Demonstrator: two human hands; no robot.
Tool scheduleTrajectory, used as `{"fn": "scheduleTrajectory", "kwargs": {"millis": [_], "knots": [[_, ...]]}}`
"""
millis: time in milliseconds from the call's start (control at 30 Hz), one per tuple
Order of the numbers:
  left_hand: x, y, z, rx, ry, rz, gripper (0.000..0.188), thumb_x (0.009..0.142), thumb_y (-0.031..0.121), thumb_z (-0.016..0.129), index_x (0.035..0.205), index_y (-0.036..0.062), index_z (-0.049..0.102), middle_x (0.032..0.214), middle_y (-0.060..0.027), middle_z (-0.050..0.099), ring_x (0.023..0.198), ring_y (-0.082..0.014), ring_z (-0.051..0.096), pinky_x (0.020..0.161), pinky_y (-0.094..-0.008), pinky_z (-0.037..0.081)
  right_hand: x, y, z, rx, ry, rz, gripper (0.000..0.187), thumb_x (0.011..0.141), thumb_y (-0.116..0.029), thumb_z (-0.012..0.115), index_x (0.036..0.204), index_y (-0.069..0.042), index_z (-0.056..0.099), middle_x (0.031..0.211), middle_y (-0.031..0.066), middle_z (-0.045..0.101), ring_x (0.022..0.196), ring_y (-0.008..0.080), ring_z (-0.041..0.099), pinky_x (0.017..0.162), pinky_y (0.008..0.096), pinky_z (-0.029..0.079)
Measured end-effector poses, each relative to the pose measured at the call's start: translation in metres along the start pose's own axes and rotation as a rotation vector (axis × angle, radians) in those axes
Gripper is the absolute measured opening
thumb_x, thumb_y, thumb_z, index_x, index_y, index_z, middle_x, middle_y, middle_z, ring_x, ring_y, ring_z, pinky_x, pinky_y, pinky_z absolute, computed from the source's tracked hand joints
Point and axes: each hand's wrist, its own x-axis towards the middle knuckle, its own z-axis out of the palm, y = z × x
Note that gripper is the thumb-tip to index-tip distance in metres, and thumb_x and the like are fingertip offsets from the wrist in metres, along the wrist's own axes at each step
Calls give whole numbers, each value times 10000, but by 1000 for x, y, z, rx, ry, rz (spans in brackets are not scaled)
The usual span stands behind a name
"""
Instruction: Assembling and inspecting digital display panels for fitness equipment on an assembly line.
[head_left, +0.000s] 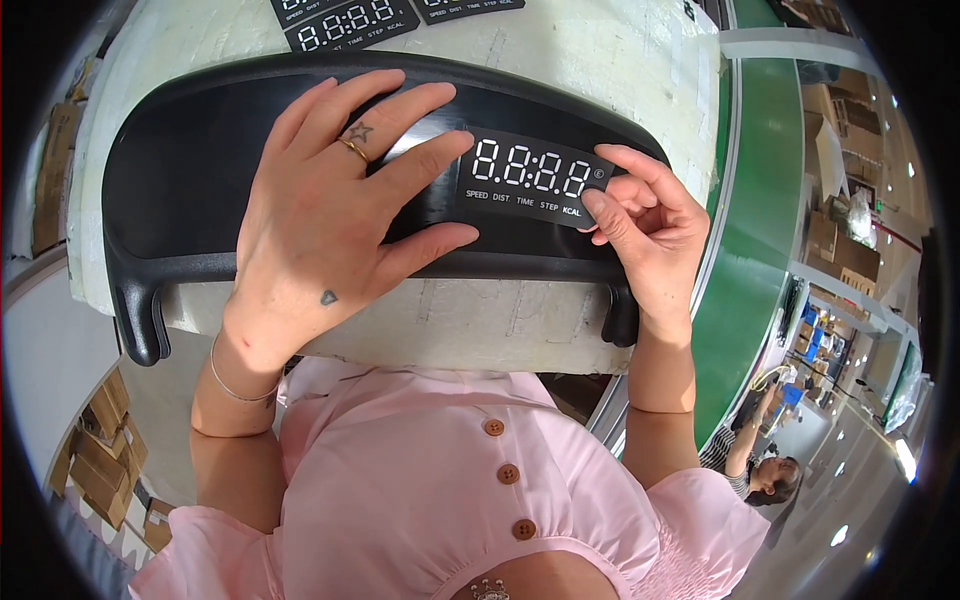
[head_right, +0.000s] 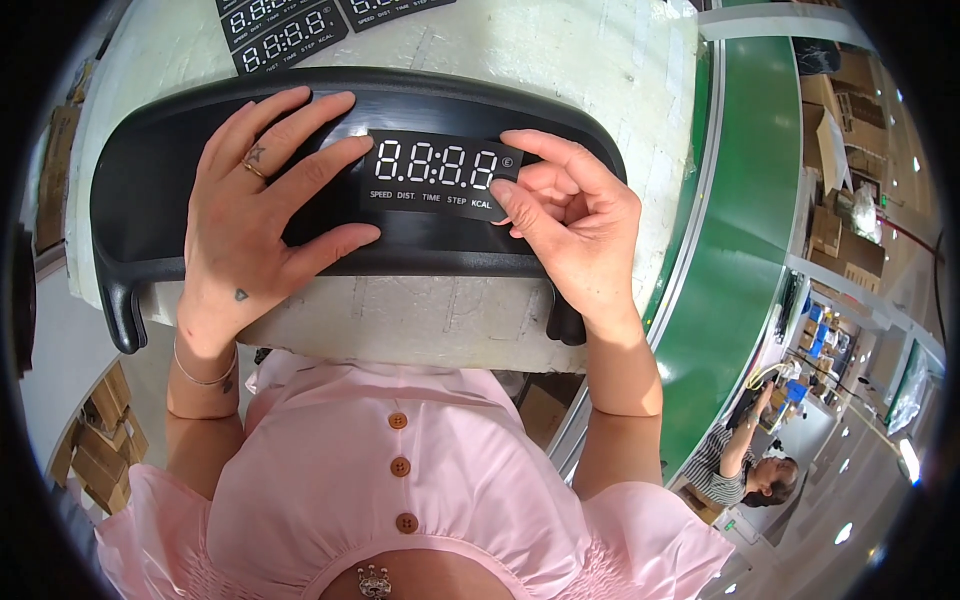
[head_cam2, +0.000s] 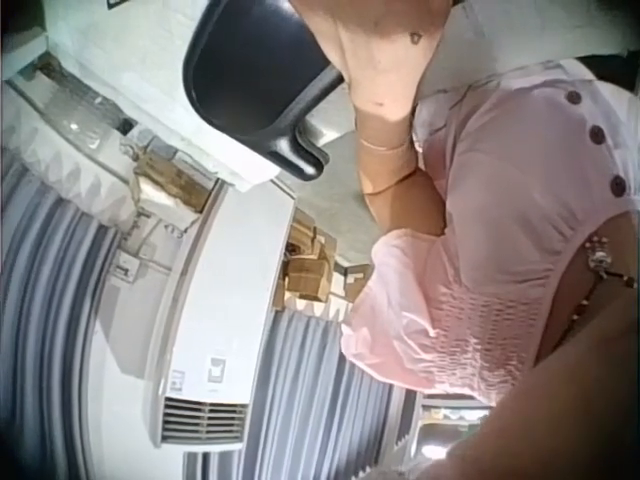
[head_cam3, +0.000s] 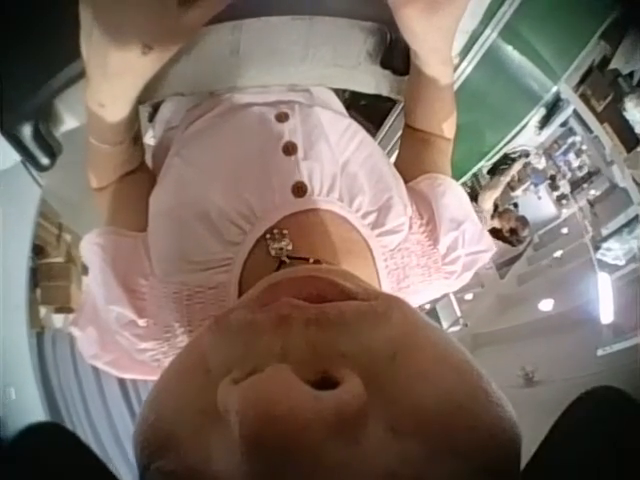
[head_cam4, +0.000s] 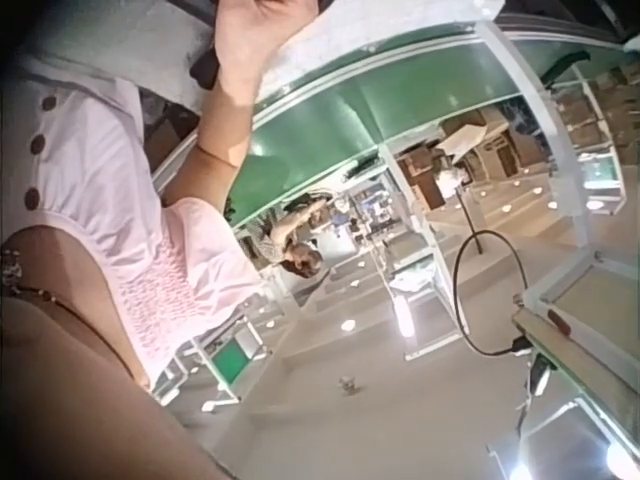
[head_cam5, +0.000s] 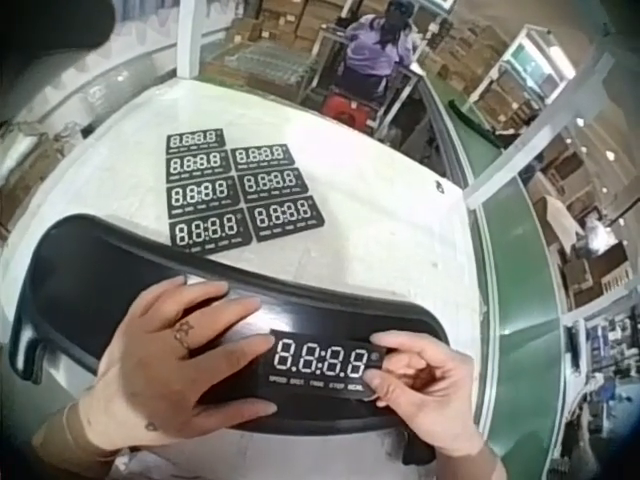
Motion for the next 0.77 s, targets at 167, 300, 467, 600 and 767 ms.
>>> {"fn": "scheduleTrajectory", "kwargs": {"millis": [167,300,467,600,767], "knots": [[1,-1,-2,-10,-13,-10,497,653,325,793,1088,107,687,1292,-40,586,1206,-294,506,1004,-426,394,1,-1,3,12,2,-1,374,805,91,693,1161,-3,628,745,2,641,629,41,597,538,164,473],[4,-1,-6,0,-41,-7,501,653,311,790,1097,105,683,1296,-46,585,1206,-297,505,1005,-425,387,1,0,6,40,18,-2,353,808,83,693,1145,-4,634,737,-6,634,618,33,586,537,161,469],[10,2,-5,34,-81,19,519,650,304,793,1111,97,677,1309,-53,577,1213,-303,497,1012,-427,374,4,-6,7,12,85,17,289,816,52,700,1094,-8,644,696,-22,622,598,7,552,526,153,438],[10,1,-2,45,-102,16,529,657,293,795,1133,97,673,1325,-66,566,1226,-308,486,1020,-425,360,8,2,14,-54,135,-37,224,814,27,714,1025,-12,651,625,-42,583,569,-10,494,515,157,402],[9,4,-3,59,-129,-11,550,655,299,804,1158,121,673,1341,-80,555,1241,-307,477,1042,-441,338,3,0,15,-157,172,-123,244,821,2,716,1048,-57,651,612,-25,585,531,24,496,507,184,436]]}}
